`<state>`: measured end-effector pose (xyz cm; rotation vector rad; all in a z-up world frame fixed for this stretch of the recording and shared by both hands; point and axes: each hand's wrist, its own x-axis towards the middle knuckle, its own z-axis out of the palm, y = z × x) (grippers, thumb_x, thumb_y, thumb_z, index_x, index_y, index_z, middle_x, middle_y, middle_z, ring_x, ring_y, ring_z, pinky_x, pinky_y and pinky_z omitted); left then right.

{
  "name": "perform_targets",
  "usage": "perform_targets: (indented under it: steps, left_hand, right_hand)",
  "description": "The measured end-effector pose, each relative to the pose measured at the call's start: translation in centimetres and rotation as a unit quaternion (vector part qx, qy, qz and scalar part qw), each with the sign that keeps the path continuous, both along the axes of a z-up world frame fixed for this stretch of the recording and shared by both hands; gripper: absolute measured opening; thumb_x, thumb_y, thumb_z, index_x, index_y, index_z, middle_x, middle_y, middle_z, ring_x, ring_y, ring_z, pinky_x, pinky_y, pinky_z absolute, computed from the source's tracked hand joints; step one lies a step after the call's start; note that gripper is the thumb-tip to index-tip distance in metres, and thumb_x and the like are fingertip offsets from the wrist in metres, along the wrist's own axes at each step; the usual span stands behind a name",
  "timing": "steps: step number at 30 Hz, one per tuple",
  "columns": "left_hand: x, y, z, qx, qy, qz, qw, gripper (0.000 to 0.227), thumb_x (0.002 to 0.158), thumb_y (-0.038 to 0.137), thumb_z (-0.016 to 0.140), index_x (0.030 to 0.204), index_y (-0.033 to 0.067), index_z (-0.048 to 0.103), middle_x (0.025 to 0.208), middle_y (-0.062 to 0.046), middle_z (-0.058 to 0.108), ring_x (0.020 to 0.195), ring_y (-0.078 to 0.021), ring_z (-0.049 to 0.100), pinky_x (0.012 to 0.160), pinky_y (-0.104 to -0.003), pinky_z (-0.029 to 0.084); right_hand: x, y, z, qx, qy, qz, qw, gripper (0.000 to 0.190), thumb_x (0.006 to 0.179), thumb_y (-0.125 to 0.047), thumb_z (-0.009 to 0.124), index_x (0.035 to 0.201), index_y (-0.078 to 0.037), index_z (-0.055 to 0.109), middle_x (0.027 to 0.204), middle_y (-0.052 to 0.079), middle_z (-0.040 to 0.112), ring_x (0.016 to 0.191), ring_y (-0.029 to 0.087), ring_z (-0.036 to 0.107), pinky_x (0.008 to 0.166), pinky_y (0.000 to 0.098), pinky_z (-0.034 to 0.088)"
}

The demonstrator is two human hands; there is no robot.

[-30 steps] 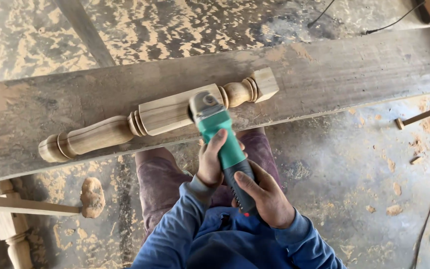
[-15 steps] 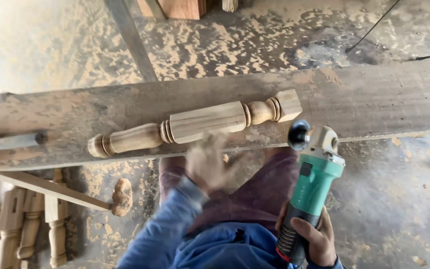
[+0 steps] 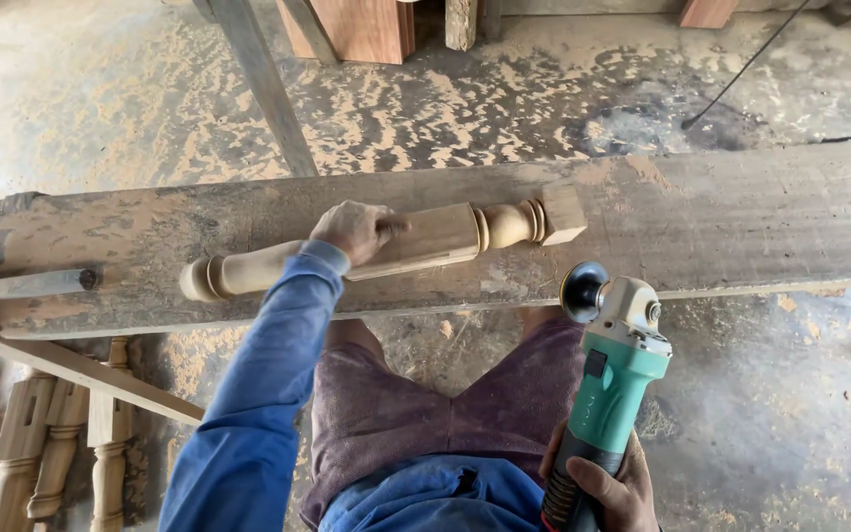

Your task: Sanding a decorative wooden furniture leg using a handheld power sander with a sanding disc.

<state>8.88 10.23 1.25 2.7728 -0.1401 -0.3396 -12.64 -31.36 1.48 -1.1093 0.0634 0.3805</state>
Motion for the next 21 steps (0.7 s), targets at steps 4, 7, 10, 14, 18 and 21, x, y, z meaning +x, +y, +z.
perform_targets:
  steps: [4, 7, 10, 14, 18, 21]
  left_hand:
    - [-0.5, -1.6, 1.5, 0.068, -0.054, 0.115, 0.99, 0.055, 0.105, 0.063, 0.046, 0.099, 0.0183, 0.077, 0.094, -0.007, 0.077, 0.093, -0.0289, 0.073, 0.087, -0.048, 0.058]
    - [-2.3, -2.2, -1.0, 0.018, -0.244, 0.155, 0.957, 0.047, 0.11, 0.05, 0.045, 0.096, 0.0149, 0.074, 0.093, -0.007, 0.075, 0.087, -0.0264, 0.073, 0.082, -0.048, 0.059]
    - [-8.0, -7.4, -0.1, -0.273, -0.375, 0.295, 0.835, 0.036, 0.107, 0.038, 0.049, 0.098, 0.008, 0.067, 0.09, -0.007, 0.069, 0.076, -0.0183, 0.071, 0.065, -0.039, 0.064]
    - [-14.4, -16.2, -3.2, -0.677, -0.166, 0.28, 0.661, 0.027, 0.098, 0.028, 0.068, 0.097, 0.0018, 0.06, 0.09, -0.008, 0.066, 0.086, -0.0227, 0.067, 0.078, -0.038, 0.061]
    - [-13.9, -18.4, -1.8, -0.811, 0.123, 0.183, 0.542, 0.056, 0.095, 0.044, 0.07, 0.131, 0.0036, 0.057, 0.118, -0.008, 0.069, 0.111, -0.0193, 0.067, 0.097, -0.032, 0.056]
    - [-11.4, -17.5, 0.0, -0.877, 0.169, 0.146, 0.425, 0.055, 0.092, 0.039, 0.075, 0.128, 0.0005, 0.06, 0.114, -0.012, 0.069, 0.102, -0.0223, 0.069, 0.089, -0.036, 0.058]
  right_hand:
    - [1.2, 1.7, 1.5, -0.041, -0.016, 0.006, 0.999, 0.066, 0.067, -0.02, 0.079, 0.122, 0.004, 0.052, 0.085, 0.023, 0.068, 0.071, 0.029, 0.071, 0.063, 0.0411, 0.059]
    - [2.2, 2.8, 1.9, -0.022, 0.007, 0.028, 0.999, 0.06, 0.07, -0.01, 0.076, 0.121, 0.005, 0.049, 0.095, 0.021, 0.068, 0.074, 0.029, 0.071, 0.061, 0.0435, 0.061]
    - [3.9, 4.7, 2.7, -0.022, 0.027, 0.056, 0.998, 0.055, 0.076, -0.004, 0.07, 0.127, 0.006, 0.05, 0.097, 0.02, 0.067, 0.074, 0.028, 0.071, 0.061, 0.0417, 0.061]
    - [5.9, 6.6, 1.9, -0.063, 0.063, 0.068, 0.994, 0.051, 0.082, -0.008, 0.064, 0.13, 0.004, 0.051, 0.096, 0.021, 0.069, 0.071, 0.028, 0.071, 0.058, 0.0397, 0.06]
    - [7.5, 8.5, 2.9, -0.118, 0.01, 0.079, 0.99, 0.053, 0.09, -0.013, 0.062, 0.14, 0.004, 0.055, 0.105, 0.012, 0.068, 0.085, 0.017, 0.067, 0.071, 0.0282, 0.055]
    - [8.4, 9.3, 3.5, -0.131, 0.015, 0.105, 0.986, 0.05, 0.091, -0.02, 0.06, 0.137, 0.001, 0.054, 0.097, 0.012, 0.07, 0.079, 0.019, 0.069, 0.067, 0.0284, 0.056]
